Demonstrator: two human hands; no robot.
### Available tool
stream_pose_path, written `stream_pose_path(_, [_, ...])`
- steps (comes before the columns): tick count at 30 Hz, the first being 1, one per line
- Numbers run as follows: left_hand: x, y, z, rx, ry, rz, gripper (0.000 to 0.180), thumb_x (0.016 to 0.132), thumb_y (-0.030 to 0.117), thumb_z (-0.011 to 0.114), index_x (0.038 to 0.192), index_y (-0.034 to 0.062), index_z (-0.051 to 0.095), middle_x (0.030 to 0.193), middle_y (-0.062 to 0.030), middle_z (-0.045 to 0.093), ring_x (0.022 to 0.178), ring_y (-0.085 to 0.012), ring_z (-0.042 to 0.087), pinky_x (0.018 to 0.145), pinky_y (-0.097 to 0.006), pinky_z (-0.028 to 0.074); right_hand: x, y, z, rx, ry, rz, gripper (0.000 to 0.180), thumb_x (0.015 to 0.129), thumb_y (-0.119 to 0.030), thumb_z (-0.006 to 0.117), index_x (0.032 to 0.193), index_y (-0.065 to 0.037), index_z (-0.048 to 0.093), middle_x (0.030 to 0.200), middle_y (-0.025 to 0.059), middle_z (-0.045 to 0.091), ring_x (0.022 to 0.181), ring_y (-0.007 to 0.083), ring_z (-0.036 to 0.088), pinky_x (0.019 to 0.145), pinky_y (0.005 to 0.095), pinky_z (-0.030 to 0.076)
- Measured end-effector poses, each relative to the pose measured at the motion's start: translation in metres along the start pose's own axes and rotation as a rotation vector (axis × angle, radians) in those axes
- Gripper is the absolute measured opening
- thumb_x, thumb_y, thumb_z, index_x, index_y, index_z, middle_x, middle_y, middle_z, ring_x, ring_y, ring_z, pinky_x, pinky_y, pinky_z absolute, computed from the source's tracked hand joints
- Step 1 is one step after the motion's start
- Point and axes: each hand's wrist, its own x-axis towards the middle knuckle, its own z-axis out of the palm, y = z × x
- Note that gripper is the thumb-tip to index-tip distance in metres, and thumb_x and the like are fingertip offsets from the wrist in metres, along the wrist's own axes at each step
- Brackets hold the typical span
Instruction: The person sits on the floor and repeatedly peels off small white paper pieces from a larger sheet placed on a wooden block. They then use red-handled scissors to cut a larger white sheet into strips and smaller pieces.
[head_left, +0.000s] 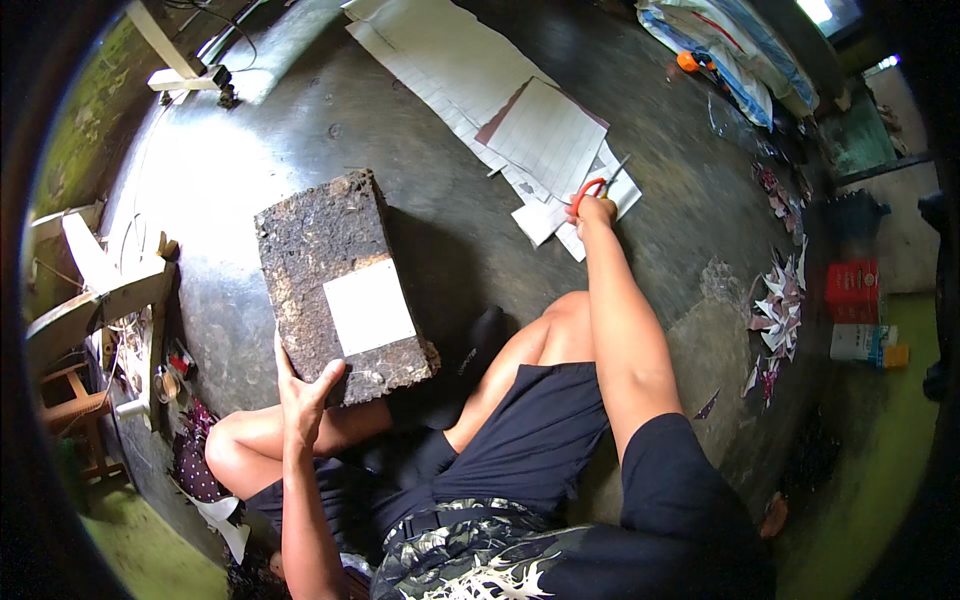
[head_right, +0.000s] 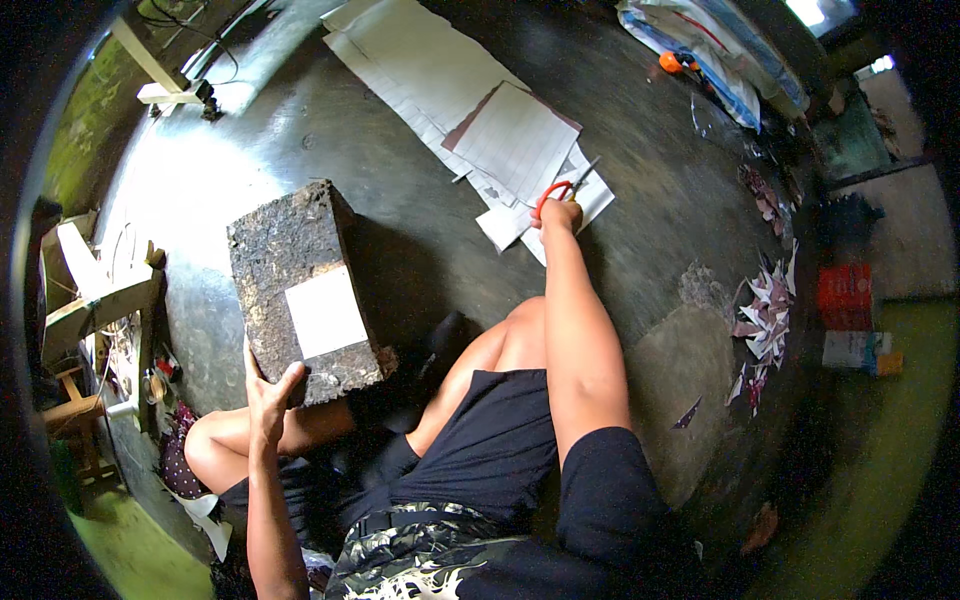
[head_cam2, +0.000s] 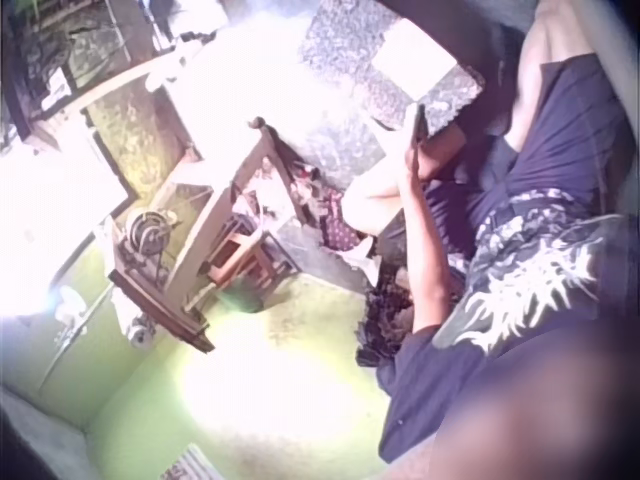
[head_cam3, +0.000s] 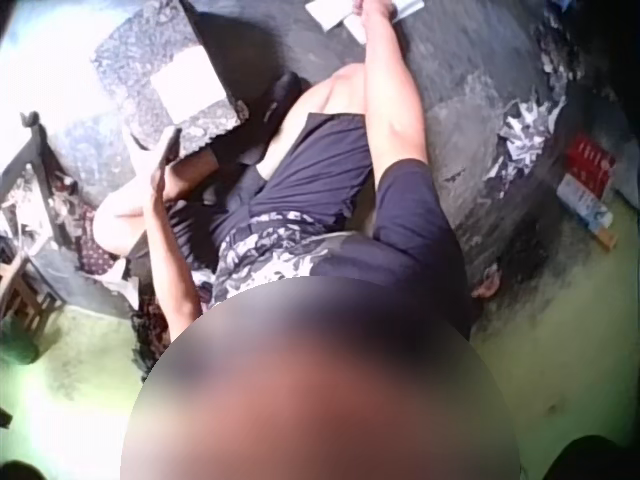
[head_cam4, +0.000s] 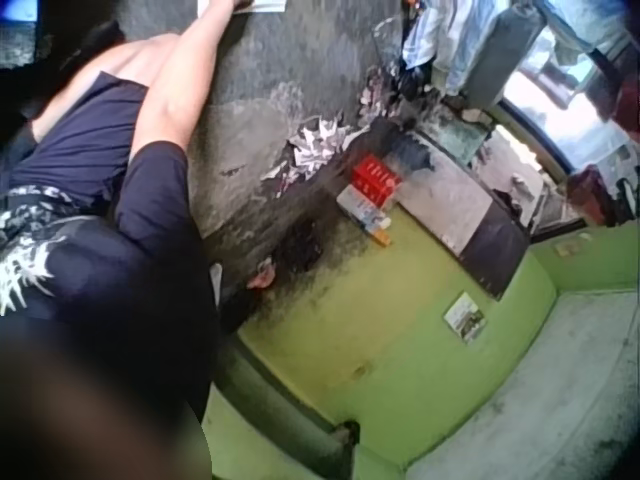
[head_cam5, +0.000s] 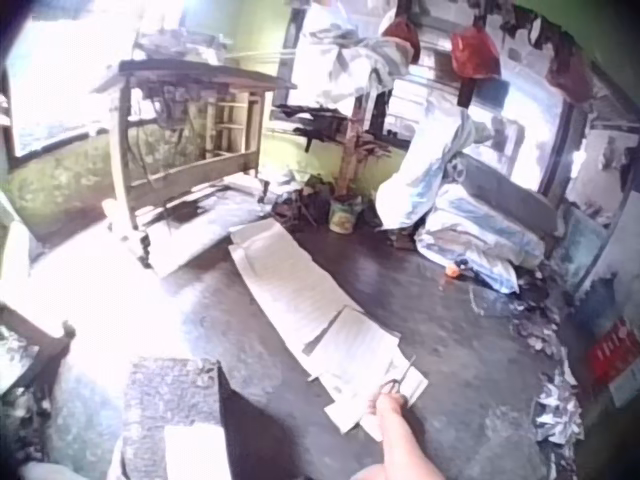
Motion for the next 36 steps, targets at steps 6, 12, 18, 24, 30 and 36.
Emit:
stream_pose_path(6, [-0.008,0.026,0.008,0.333,0.004,0.140,0.105,0.089,0.026,0.092,0.170,-0.0005,0.031,0.159,-0.0237,0.052,0.145,-0.0338,0.053,0.123,-0.045,0.041,-0.075,-0.032,-0.018,0.742,-0.435,-0.153,0.018,0.095,0.006,0.073,0.107,-0.001,0.061,0.103,0.0129,0.069,0.089,0.0285,0.075,0.084,0.0416,0.068])
stream_pose_path(12, [-0.064,0.085,0.105,-0.625,-0.658,-0.289,0.074,0.109,0.038,0.071,0.166,0.0018,0.039,0.164,-0.0204,0.051,0.144,-0.0334,0.057,0.120,-0.047,0.047,-0.306,0.026,-0.090,0.802,-0.560,-0.199,0.019,0.101,-0.002,0.070,0.119,-0.003,0.066,0.120,0.0097,0.071,0.112,0.0240,0.073,0.098,0.0374,0.064])
stream_pose_path(18, [-0.076,0.074,0.081,-0.631,-0.362,-0.293,0.052,0.105,0.011,0.074,0.152,0.0073,0.052,0.128,-0.0058,0.070,0.107,-0.0110,0.067,0.087,-0.030,0.059,-0.456,0.113,-0.164,0.527,-0.912,0.027,0.033,0.099,0.007,0.073,0.114,-0.011,0.049,0.107,0.0034,0.061,0.100,0.0183,0.072,0.086,0.0421,0.069])
stream_pose_path(24, [-0.066,0.049,-0.041,-0.448,-0.320,-0.129,0.070,0.095,-0.010,0.066,0.162,-0.0012,0.047,0.145,-0.0089,0.065,0.133,-0.0169,0.060,0.110,-0.032,0.050,-0.433,0.124,-0.168,0.119,-0.722,-0.244,0.014,0.111,-0.010,0.065,0.109,-0.007,0.051,0.104,0.0143,0.069,0.094,0.0240,0.076,0.076,0.0339,0.064])
stream_pose_path(30, [-0.047,0.018,-0.102,-0.249,-0.199,-0.126,0.073,0.091,-0.005,0.066,0.162,-0.0040,0.047,0.146,-0.0077,0.065,0.131,-0.0157,0.060,0.112,-0.028,0.045,-0.364,0.106,-0.095,0.021,-0.738,-0.461,0.038,0.103,-0.015,0.082,0.128,0.002,0.058,0.119,0.0123,0.073,0.109,0.0161,0.071,0.094,0.0300,0.060])
stream_pose_path(36, [-0.032,0.033,-0.115,-0.230,-0.306,-0.193,0.076,0.090,0.001,0.072,0.162,-0.0040,0.048,0.143,-0.0075,0.067,0.125,-0.0162,0.062,0.109,-0.027,0.046,-0.357,0.070,-0.035,-0.189,-0.783,-0.432,0.040,0.096,-0.012,0.088,0.120,0.002,0.059,0.102,0.0079,0.072,0.083,0.0113,0.069,0.077,0.0265,0.058])
